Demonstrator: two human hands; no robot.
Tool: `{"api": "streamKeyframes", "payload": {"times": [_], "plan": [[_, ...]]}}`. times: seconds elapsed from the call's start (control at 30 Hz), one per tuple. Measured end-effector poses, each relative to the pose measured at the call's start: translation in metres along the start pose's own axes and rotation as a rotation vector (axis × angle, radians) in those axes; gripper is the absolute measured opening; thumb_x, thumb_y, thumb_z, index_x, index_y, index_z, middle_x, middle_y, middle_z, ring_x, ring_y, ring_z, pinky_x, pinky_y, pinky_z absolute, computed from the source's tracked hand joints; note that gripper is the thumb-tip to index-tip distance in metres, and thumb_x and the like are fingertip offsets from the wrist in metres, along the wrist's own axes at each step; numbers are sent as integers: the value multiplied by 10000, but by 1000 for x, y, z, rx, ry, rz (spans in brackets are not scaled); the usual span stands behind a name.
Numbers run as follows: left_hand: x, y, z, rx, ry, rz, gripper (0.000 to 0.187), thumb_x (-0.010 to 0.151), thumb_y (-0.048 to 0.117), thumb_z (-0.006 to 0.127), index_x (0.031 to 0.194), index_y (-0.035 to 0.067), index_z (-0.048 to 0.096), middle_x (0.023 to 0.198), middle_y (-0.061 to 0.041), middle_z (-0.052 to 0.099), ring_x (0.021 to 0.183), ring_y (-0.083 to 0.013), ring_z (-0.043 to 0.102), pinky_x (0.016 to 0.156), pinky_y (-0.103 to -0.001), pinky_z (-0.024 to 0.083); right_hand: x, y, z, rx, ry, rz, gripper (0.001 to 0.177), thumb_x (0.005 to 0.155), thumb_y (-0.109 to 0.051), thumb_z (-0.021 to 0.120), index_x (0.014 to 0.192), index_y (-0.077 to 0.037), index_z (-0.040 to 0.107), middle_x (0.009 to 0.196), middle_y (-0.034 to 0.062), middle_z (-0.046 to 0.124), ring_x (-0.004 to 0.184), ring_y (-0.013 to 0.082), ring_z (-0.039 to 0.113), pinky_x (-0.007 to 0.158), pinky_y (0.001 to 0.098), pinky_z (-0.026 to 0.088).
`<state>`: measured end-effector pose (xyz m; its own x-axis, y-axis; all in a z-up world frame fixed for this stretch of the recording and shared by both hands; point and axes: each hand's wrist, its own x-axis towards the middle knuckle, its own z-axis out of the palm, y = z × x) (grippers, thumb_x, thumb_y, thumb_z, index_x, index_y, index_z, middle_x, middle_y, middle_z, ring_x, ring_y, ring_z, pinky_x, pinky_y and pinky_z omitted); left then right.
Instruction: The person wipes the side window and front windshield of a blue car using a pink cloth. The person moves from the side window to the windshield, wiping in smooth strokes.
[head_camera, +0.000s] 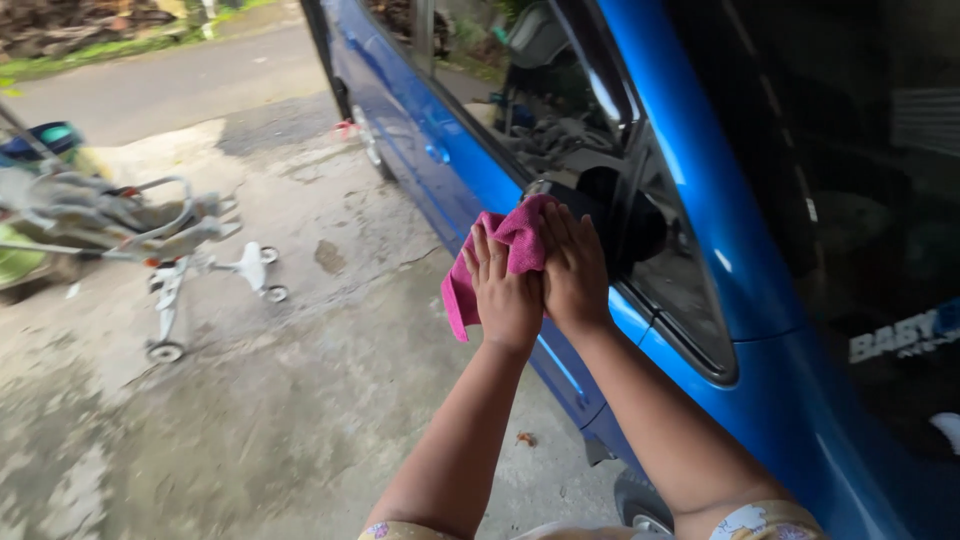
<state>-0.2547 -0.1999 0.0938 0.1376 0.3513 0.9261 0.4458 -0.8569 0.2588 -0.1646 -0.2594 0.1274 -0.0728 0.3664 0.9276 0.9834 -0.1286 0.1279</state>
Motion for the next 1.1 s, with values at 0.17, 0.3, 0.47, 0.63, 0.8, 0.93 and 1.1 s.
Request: {"api": "streamKeyframes", "payload": {"times": [0.17,0.3,0.47,0.63,0.8,0.93,1.1], "plan": [[6,26,36,-109,-21,25,462,982,241,542,1419,97,580,1596,-237,395,1496,-462,332,1201,-644,231,-15,41,-4,-133,2,29,478,956,-241,533,1376,-28,610,1453,163,590,1323,358,570,1112,539,411],[6,46,68,-223,-44,67,480,979,268,552,1438,127,560,1618,-211,374,1506,-453,324,1208,-645,228,-24,70,-16,-228,-15,76,507,913,-251,584,1359,-10,612,1464,175,573,1338,367,547,1120,560,394],[11,73,88,-333,-96,90,472,1004,242,546,1464,134,545,1638,-201,340,1518,-441,297,1214,-634,213,-22,87,-38,-333,-27,132,459,958,-190,539,1371,-3,603,1466,184,574,1346,380,541,1132,569,379],[12,91,107,-436,-143,140,514,987,226,565,1491,144,508,1650,-223,298,1517,-472,275,1208,-659,196,-26,98,-55,-456,-52,193,466,964,-190,528,1390,-11,590,1507,169,549,1395,351,514,1177,552,343],[12,118,107,-547,-202,156,511,1004,208,558,1504,130,490,1656,-223,285,1523,-474,260,1218,-644,201,-42,116,-71,-486,-23,266,474,978,-123,497,1417,49,545,1483,234,546,1372,396,522,1163,556,363],[0,132,129,-600,-240,181,506,1008,160,555,1509,122,496,1659,-210,288,1520,-465,272,1216,-627,231,-53,130,-80,-472,-6,302,507,950,-97,515,1426,78,525,1474,266,540,1365,422,520,1147,568,375],[-22,148,173,-655,-286,146,578,981,137,551,1549,139,447,1686,-185,241,1533,-443,244,1198,-635,236,-68,155,-81,-543,52,282,575,920,-22,509,1469,135,437,1509,338,462,1389,472,478,1169,555,378]]}}
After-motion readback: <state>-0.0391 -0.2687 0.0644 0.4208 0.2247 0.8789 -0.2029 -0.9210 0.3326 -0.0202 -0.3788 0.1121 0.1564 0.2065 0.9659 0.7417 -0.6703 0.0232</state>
